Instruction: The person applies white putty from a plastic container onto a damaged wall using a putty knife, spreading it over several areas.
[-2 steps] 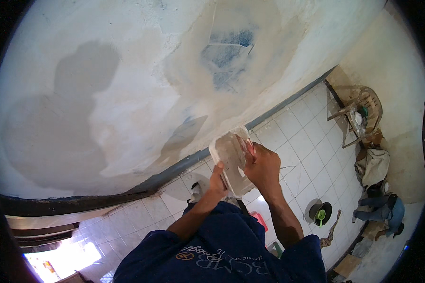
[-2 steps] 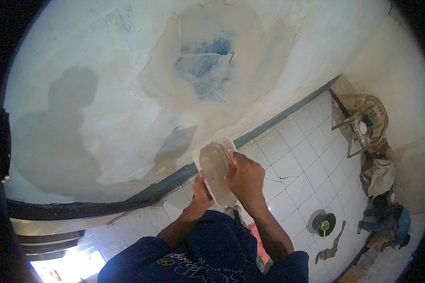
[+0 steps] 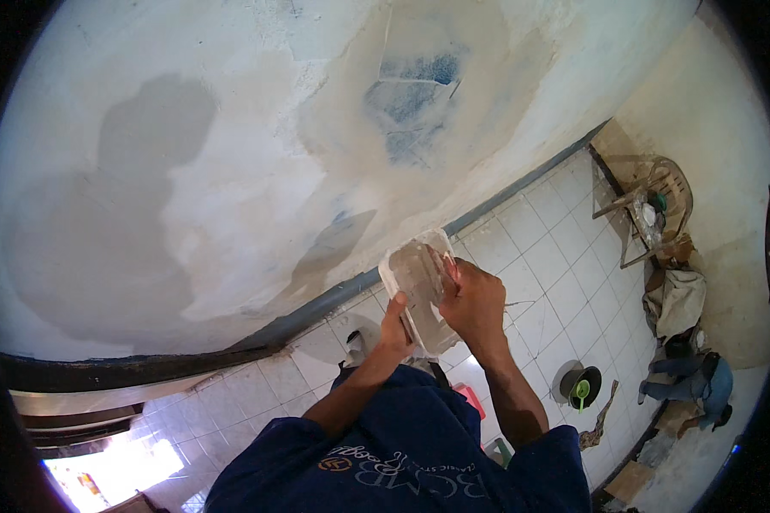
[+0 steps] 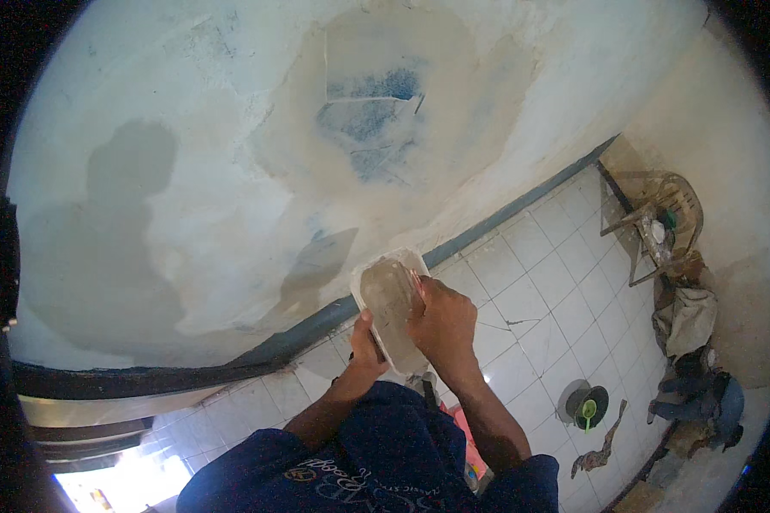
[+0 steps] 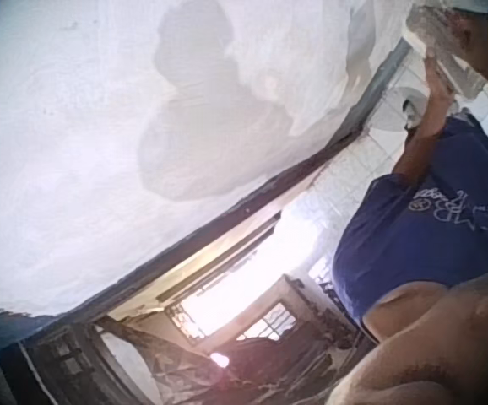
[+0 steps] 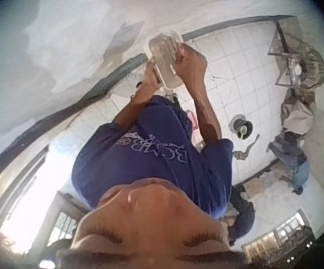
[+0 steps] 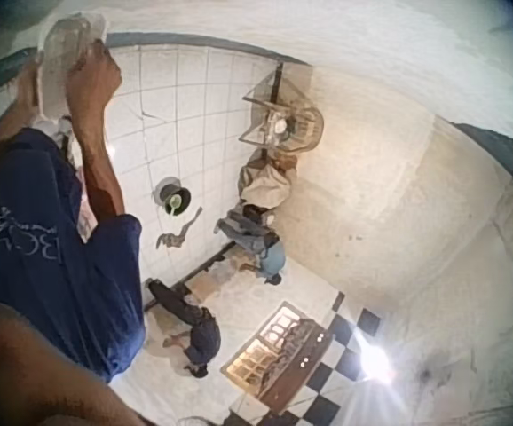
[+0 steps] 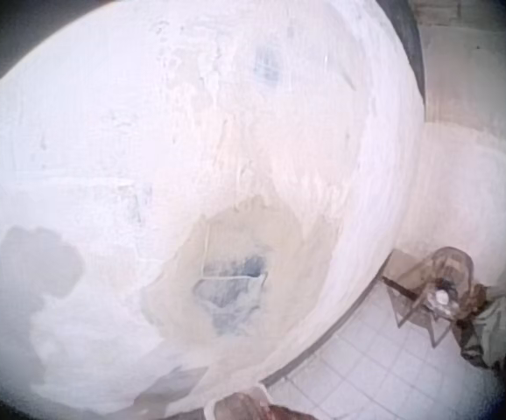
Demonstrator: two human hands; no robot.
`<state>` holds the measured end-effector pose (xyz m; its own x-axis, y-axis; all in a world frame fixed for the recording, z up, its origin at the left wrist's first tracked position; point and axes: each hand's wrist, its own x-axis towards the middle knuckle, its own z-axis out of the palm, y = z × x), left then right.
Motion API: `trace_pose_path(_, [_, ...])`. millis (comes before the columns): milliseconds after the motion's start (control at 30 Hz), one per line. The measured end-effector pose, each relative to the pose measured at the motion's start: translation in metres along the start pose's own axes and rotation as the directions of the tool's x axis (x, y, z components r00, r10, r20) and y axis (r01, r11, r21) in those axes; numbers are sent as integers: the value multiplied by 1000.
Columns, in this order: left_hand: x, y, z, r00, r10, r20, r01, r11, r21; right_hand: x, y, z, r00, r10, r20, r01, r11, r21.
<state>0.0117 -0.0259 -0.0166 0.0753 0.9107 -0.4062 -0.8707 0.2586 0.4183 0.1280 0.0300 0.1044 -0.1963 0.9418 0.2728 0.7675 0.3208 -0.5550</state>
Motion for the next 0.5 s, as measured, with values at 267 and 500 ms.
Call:
trace_pose_path(267, [-6, 7, 9, 982, 111, 154, -111, 994, -8, -8, -17, 2, 999, -1, 40, -2, 997, 71])
trace_pose_path(500, [3, 2, -10, 976, 117, 182, -111, 993, -41, -17, -48, 1, 993, -92, 68, 82, 988, 134])
